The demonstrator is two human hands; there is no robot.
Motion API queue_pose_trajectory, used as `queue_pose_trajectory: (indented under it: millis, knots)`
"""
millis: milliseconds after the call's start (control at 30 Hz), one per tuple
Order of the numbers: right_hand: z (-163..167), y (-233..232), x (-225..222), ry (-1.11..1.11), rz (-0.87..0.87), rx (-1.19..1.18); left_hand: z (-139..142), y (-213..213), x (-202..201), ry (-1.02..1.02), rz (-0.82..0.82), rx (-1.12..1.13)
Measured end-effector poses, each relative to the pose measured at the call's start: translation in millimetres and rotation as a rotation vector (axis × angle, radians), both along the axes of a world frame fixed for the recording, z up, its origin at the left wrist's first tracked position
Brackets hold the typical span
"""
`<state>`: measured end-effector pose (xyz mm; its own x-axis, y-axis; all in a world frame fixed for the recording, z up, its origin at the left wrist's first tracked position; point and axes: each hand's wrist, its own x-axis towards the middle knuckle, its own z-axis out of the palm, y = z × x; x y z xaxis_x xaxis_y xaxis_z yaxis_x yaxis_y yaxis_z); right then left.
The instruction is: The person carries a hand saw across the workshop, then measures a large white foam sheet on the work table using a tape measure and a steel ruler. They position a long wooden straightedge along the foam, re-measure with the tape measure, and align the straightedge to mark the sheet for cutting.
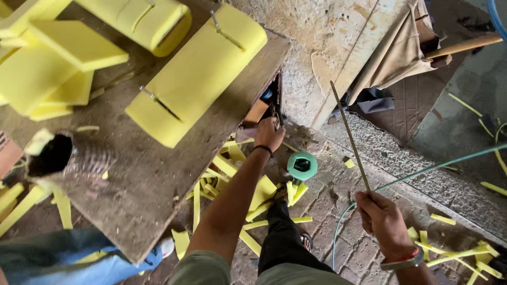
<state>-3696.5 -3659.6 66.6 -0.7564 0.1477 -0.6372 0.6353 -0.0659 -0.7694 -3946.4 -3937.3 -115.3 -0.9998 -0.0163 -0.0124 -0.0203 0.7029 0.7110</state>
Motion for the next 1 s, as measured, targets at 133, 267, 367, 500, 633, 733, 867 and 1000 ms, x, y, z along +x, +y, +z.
queue_pose_trajectory:
  millis: [133, 267, 367, 500, 633, 733, 867, 1000]
  knots:
    - [-14, 1, -28, -0.031, -0.072, -0.028, -22, 30, -82, 0.094, -0.092, -0.260]
    - [-29, -8, -35, -0.084, -0.112, -0.003, -33, 40, -126, -0.247, -0.042, -0.305]
    - [-34, -20, -41, -0.069, -0.098, -0.047, -40, 50, -148, -0.648, 0.122, -0.237]
    - [-32, -33, -49, -0.197, -0.163, -0.026, -60, 51, -163, -0.639, 0.133, -0.276]
    - [-29, -36, -44, -0.077, -0.170, -0.027, -86, 41, -156, -0.521, 0.098, -0.305]
    - [-32, -37, -33, -0.081, -0.228, -0.047, -96, 30, -145, -0.298, 0.052, -0.330]
    - [-38, -43, -15, -0.124, -0.288, -0.088, -75, 23, -123, -0.355, -0.060, -0.354]
    - [-41, -54, 4, -0.087, -0.302, -0.076, -37, 22, -69, -0.005, -0.091, -0.296]
